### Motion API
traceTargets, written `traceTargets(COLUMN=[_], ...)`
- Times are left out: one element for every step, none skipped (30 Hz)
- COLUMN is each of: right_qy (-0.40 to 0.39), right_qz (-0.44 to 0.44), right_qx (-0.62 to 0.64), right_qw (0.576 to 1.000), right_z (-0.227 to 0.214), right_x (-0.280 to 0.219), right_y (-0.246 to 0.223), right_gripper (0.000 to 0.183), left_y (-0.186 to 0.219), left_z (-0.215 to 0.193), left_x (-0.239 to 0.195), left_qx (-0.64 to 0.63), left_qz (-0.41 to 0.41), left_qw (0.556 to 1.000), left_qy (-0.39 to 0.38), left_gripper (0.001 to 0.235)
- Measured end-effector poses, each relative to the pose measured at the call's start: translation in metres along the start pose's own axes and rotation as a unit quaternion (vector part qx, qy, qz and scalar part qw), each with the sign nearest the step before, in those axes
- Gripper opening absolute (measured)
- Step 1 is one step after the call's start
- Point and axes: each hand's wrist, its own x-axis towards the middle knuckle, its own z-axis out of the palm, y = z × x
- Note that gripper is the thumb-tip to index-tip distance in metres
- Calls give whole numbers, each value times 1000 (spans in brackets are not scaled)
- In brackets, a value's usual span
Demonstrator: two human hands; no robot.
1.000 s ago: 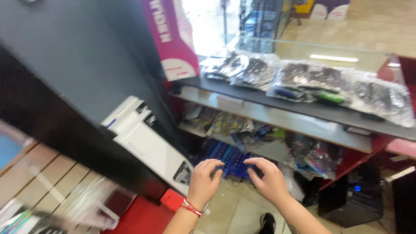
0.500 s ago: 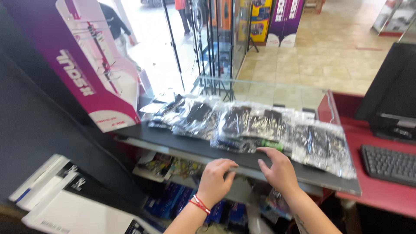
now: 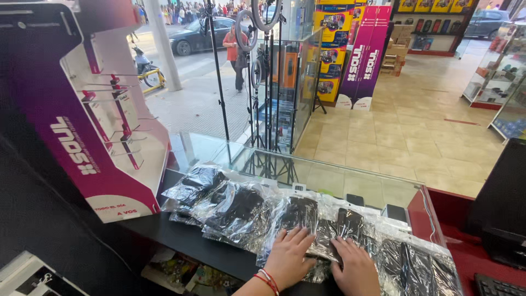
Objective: The person repeatedly picks up packaged electronic accessories from a glass display counter and hangs them on a wall-mounted display rack. The person handles the items one by one, moving between the counter and the rack to organize the stock.
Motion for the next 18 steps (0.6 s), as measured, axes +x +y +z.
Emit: traceTargets(right_qy=[-3, 7, 18, 17, 9, -2, -5, 52, 109, 109, 197, 281, 278, 285, 292, 295, 290, 282], right_qz=[3, -6, -15, -10, -21, -31, -25, -35, -43, -40, -57, -71, -66, -78, -91, -91, -111, -130], right_qx=[-1, -3, -5, -3, -7, -10, -9, -17, -25, -23, -17, -11, -10, -4, 2, 1, 17, 35], right_qw=[1000, 1000, 1000, 1000, 1000, 999, 1000, 998, 993, 993, 979, 957, 958, 955, 952, 951, 950, 950], right_z=[5, 10, 16, 18, 20, 22, 23, 24, 25, 8, -9, -26, -31, -38, -46, -47, -48, -47], right_x=[2, 2, 1, 2, 3, 1, -3, -3, -4, -5, -7, -13, -14, -16, -19, -19, -19, -24], right_y=[5, 9, 12, 15, 18, 22, 21, 19, 18, 5, -8, -20, -25, -29, -34, -36, -38, -41], right_gripper=[67, 67, 67, 67, 68, 69, 69, 67, 66, 66, 54, 44, 44, 44, 44, 44, 45, 47], left_y=[-3, -6, -8, -10, -13, -13, -13, -14, -15, -16, -17, -16, -15, -12, -10, -9, -8, -6], left_z=[5, 10, 15, 17, 19, 22, 23, 21, 20, 20, 20, 23, 19, 15, 10, 1, -9, -16], left_x=[0, -2, -5, -4, -4, -6, -5, -4, -4, -1, 1, -1, 2, 5, 7, 14, 21, 23], left_qx=[-3, 21, 46, 45, 44, 40, 37, 29, 22, 22, 10, -4, -6, -27, -48, -47, -128, -208], left_qz=[0, 20, 41, 44, 55, 64, 66, 61, 55, 58, 42, 26, 27, 5, -18, -16, -82, -149], left_qw=[1000, 998, 993, 994, 991, 988, 989, 990, 992, 992, 994, 995, 996, 995, 994, 994, 987, 967], left_qy=[-3, 47, 97, 93, 114, 133, 128, 120, 112, 109, 102, 92, 86, 92, 98, 100, 45, -14], left_gripper=[64, 63, 62, 62, 62, 63, 63, 63, 64, 64, 63, 63, 63, 58, 55, 55, 61, 69])
